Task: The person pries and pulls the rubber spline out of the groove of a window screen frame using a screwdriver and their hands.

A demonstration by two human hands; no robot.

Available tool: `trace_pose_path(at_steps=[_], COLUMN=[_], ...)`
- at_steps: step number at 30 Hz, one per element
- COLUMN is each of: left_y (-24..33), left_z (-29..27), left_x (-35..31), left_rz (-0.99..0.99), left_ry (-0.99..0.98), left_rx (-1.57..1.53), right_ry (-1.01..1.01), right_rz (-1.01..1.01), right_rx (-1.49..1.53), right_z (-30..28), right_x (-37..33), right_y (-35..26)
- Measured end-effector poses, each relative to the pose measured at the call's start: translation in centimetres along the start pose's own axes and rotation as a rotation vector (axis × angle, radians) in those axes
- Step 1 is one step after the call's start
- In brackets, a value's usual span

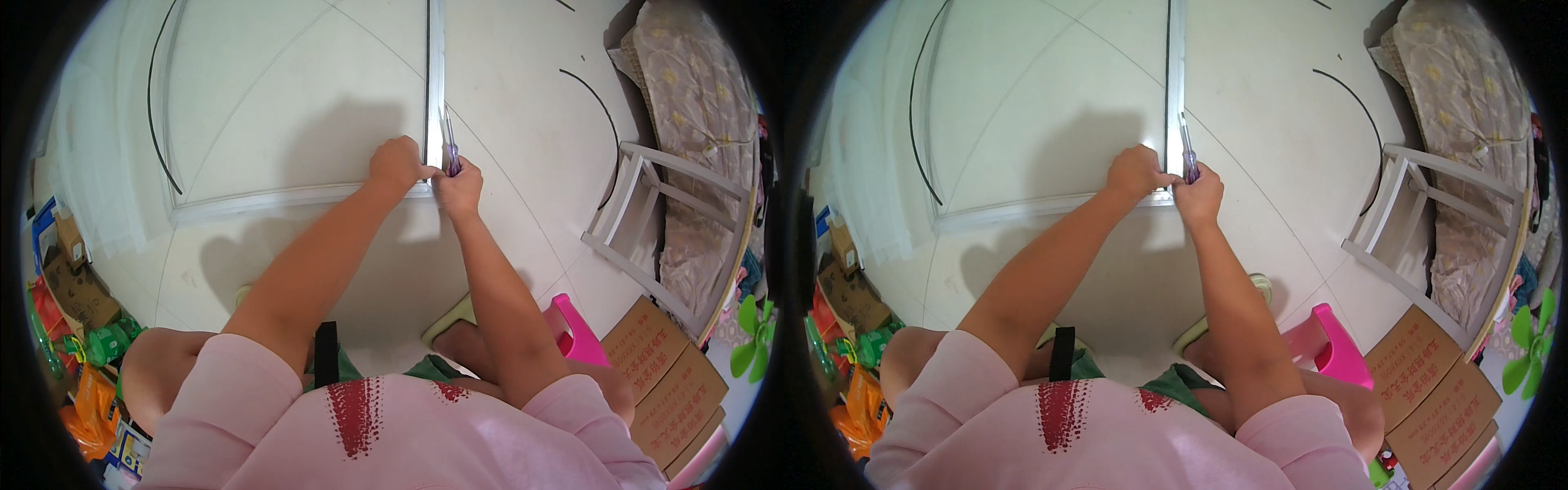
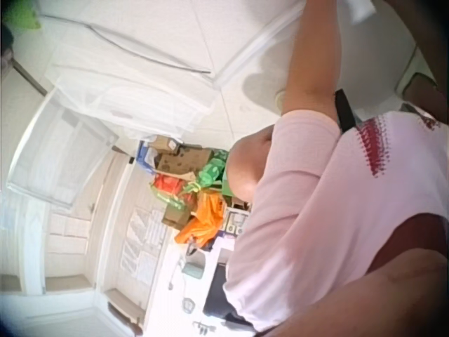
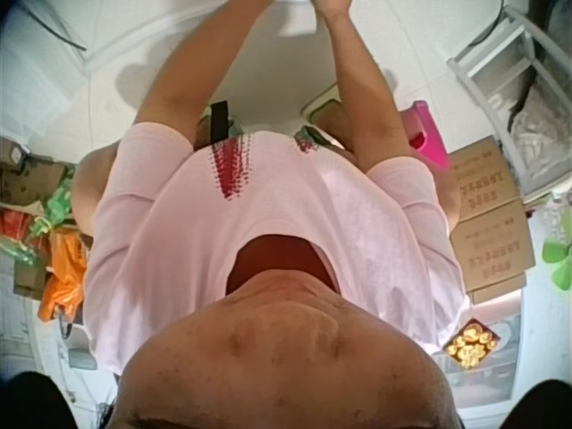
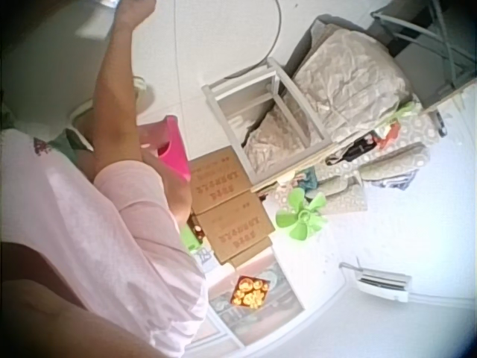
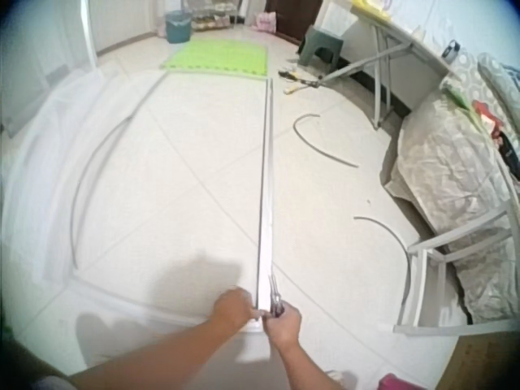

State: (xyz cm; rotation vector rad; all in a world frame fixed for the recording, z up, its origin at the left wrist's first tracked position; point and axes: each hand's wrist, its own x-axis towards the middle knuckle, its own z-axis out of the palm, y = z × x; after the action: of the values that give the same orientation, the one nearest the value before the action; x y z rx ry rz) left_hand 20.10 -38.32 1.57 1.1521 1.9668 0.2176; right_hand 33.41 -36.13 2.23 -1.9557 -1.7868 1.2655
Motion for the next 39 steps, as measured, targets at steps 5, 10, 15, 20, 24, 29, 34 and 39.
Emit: trace_pose_path(at_steps=[5,10,15,20,24,29,34,39], left_y=[-2.0,-1.1,-1.6,-0.3,0.6,-1.0,-2.4,-2.9], left_z=[-0.9,-1.9,-1.5,-0.9,-0.2,1.4,3.3,4.0], left_x=[-0.1,-0.5,-0.3,-1.1,-1.6,-2.4,-4.8,-6.3], left_rz=[-0.024,-0.019,-0.089,-0.066,-0.111,0.003,0.316,0.499], left_ry=[-0.13,-0.185,-0.262,-0.206,-0.131,0.028,0.368,0.4], left_rx=[-0.403,-0.387,-0.523,-0.391,-0.343,-0.19,-0.269,-0.032], right_ry=[-0.013,-0.027,-0.035,-0.043,-0.031,-0.059,-0.051,-0.118], right_rz=[0.06,0.041,0.049,0.061,0.03,0.045,0.01,-0.078], right_rx=[0.019,0.021,0.036,0.019,-0.029,-0.02,-0.039,0.043], right_z=[-0.4,-0.7,-0.4,-0.9,-0.7,-1.2,-0.6,-0.3], right_x=[-0.2,0.0,-0.2,-0.2,-0.1,0.0,0.7,1.5], right_y=[-0.1,0.5,0.1,-0.2,-0.5,-1.4,-1.0,-0.3])
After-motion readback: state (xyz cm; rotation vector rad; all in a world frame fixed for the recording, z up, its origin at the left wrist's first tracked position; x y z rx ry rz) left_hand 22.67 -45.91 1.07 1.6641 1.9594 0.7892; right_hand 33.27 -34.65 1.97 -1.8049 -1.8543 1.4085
